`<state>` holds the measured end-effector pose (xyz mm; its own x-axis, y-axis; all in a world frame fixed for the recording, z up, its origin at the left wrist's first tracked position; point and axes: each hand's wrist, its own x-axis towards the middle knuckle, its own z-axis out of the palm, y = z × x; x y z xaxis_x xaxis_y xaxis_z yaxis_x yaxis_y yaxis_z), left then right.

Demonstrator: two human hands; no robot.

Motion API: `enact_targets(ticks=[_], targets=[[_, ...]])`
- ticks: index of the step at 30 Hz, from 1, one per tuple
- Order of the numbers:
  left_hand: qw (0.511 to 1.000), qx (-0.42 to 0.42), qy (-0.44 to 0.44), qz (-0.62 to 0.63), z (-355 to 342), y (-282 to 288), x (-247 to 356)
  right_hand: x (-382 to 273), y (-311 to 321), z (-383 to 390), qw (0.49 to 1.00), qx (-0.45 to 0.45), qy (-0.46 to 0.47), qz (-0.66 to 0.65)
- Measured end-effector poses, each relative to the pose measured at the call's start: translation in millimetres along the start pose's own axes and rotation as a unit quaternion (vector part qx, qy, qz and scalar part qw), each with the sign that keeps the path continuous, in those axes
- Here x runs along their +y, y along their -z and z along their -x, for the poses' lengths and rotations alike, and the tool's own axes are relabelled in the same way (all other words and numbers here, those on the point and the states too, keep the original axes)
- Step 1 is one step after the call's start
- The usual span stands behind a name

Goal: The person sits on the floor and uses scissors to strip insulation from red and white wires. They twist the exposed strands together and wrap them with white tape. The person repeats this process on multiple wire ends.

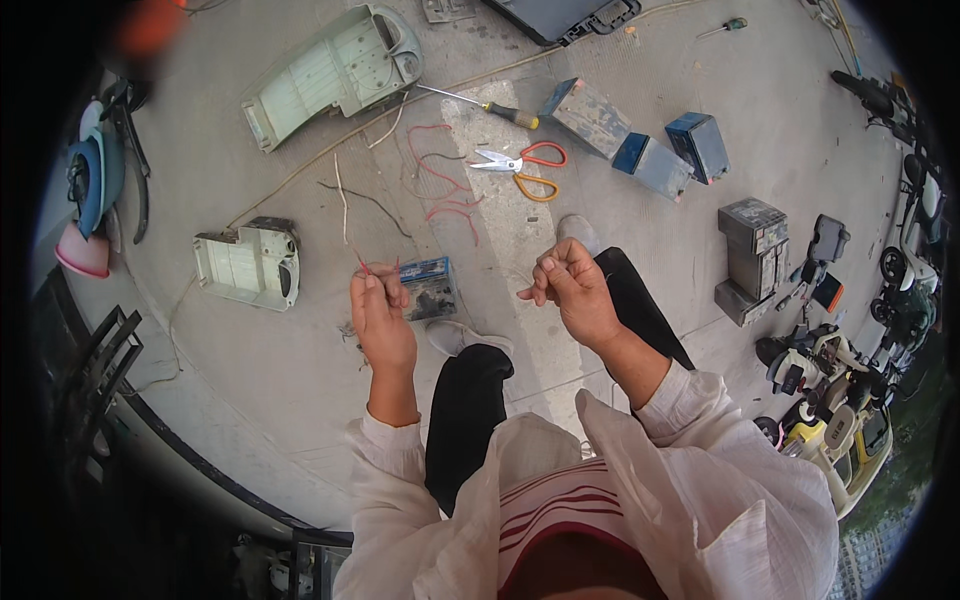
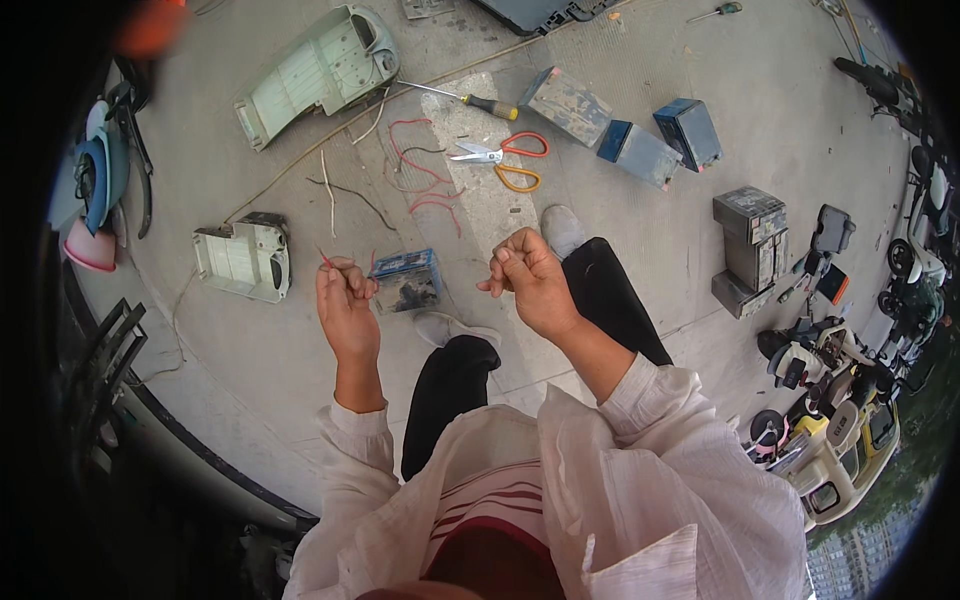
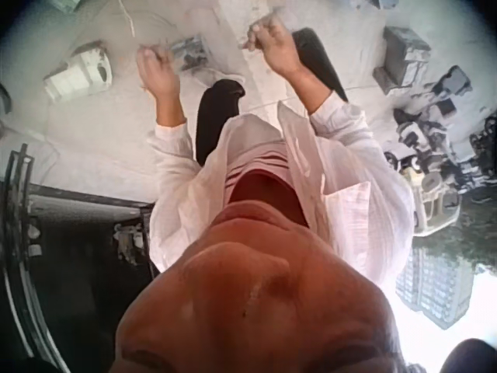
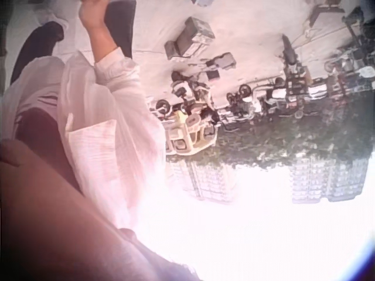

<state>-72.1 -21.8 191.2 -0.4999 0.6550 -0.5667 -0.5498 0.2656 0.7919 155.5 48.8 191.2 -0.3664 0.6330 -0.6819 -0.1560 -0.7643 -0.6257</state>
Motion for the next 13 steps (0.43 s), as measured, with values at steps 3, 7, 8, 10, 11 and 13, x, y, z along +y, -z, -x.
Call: enact_targets(ticks=[3,7,8,10,11,13], targets=[[0.992,-0.038,0.034,-0.114,68,-14,3,20,0,35,0.995,0.001,-0.103,-0.002],[0.978,-0.08,0.11,-0.157,155,-47,49,-7,-28,113,0.993,-0.054,-0.103,0.0],[0.975,-0.106,0.103,-0.164,170,-54,61,-33,-46,135,0.996,-0.072,-0.057,-0.013],[0.96,-0.163,0.064,-0.218,192,-82,103,-88,-77,174,0.998,-0.06,-0.004,0.014],[0.949,-0.2,0.031,-0.243,208,-99,128,-116,-88,199,0.998,-0.052,0.036,0.029],[0.899,-0.311,-0.075,-0.3,232,-122,162,-145,-98,245,0.993,-0.061,0.093,-0.033]])
